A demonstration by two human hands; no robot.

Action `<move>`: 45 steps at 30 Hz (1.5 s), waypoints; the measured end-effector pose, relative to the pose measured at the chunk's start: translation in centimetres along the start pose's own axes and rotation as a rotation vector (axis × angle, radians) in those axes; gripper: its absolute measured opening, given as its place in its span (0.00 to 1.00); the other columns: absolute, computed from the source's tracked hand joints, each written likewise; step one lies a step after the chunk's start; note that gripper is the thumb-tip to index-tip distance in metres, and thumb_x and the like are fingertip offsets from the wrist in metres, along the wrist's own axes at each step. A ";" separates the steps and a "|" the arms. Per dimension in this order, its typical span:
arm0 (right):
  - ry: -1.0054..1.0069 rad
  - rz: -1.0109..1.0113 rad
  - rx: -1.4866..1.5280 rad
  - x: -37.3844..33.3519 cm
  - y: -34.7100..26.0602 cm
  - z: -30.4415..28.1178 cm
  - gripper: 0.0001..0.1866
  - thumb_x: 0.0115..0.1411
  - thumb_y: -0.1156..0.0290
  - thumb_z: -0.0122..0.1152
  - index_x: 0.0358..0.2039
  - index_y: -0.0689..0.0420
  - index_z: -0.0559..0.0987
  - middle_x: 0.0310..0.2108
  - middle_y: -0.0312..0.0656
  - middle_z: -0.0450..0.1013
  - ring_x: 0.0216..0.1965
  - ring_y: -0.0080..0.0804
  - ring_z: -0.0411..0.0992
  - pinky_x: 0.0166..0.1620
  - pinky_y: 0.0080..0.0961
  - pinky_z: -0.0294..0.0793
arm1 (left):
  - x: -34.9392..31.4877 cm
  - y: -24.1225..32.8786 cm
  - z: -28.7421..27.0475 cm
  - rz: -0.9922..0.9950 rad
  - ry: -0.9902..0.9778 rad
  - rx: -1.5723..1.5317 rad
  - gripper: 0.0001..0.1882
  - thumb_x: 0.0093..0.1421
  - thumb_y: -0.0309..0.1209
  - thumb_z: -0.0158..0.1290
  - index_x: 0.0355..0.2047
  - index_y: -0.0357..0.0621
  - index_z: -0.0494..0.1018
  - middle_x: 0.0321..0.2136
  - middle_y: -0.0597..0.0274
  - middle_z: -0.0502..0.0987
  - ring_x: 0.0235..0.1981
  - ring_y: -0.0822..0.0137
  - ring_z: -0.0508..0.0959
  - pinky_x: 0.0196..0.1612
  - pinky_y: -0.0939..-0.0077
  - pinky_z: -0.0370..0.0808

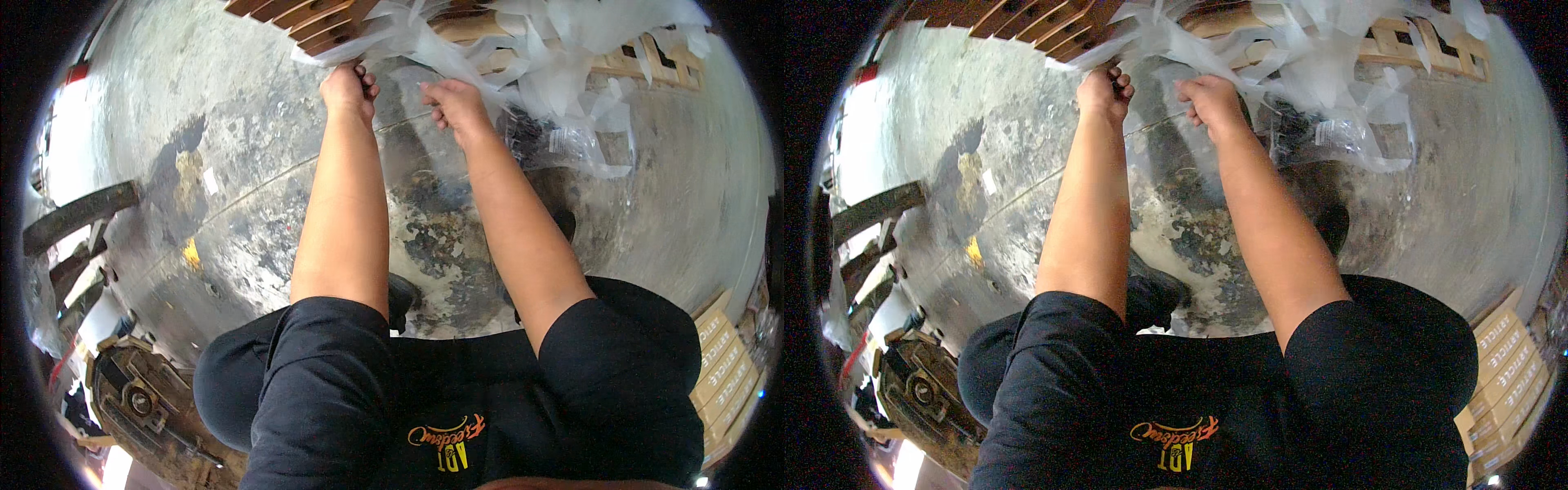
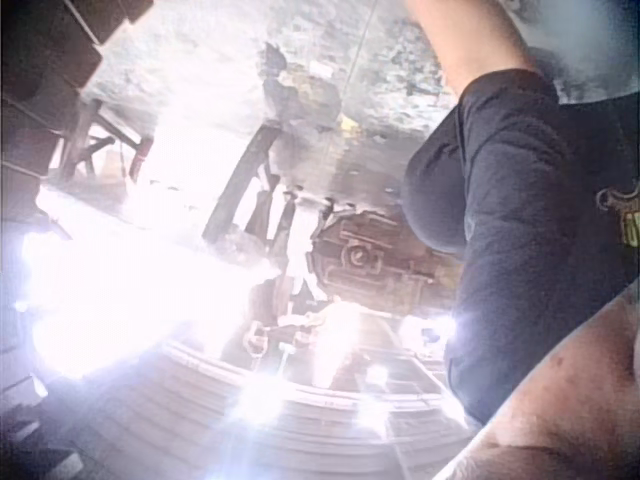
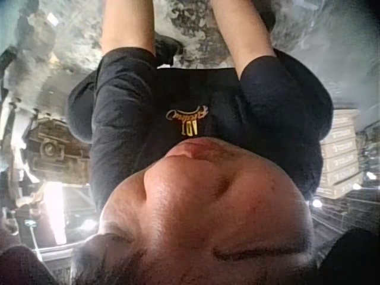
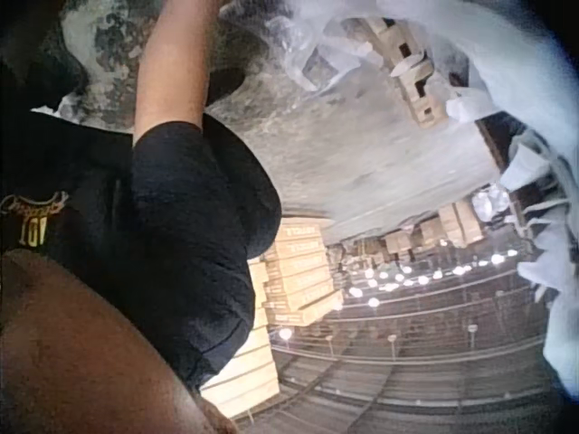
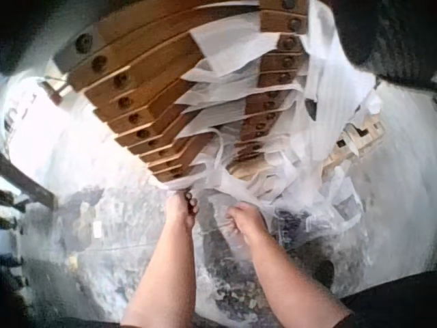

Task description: The person sits on the floor and inserts small black fasteners into pre-drilled holes on a stack of wooden pieces. They handle the fasteners by hand and place them into the holes one at a time.

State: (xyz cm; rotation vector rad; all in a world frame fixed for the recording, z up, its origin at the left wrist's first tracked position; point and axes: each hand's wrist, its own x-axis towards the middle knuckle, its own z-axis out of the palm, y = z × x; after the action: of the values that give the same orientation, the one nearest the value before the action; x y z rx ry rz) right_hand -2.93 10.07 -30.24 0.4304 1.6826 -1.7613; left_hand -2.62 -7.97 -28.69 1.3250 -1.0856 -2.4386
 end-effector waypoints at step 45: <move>-0.072 0.052 0.758 2.5 -0.9 14.8 0.06 0.67 0.71 0.51 0.41 0.58 0.73 0.31 0.44 0.77 0.19 0.23 0.62 0.22 0.23 0.60 | -2.6 9.7 -4.4 -0.050 -0.206 -0.350 0.10 0.64 0.31 0.45 0.26 0.46 0.60 0.18 0.70 0.61 0.16 0.72 0.60 0.17 0.76 0.54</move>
State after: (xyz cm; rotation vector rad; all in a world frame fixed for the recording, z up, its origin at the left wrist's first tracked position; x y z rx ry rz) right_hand -2.43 -4.92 -29.37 0.7137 0.8891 -2.3005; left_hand 0.50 -16.07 -21.97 1.0227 -0.6244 -2.6892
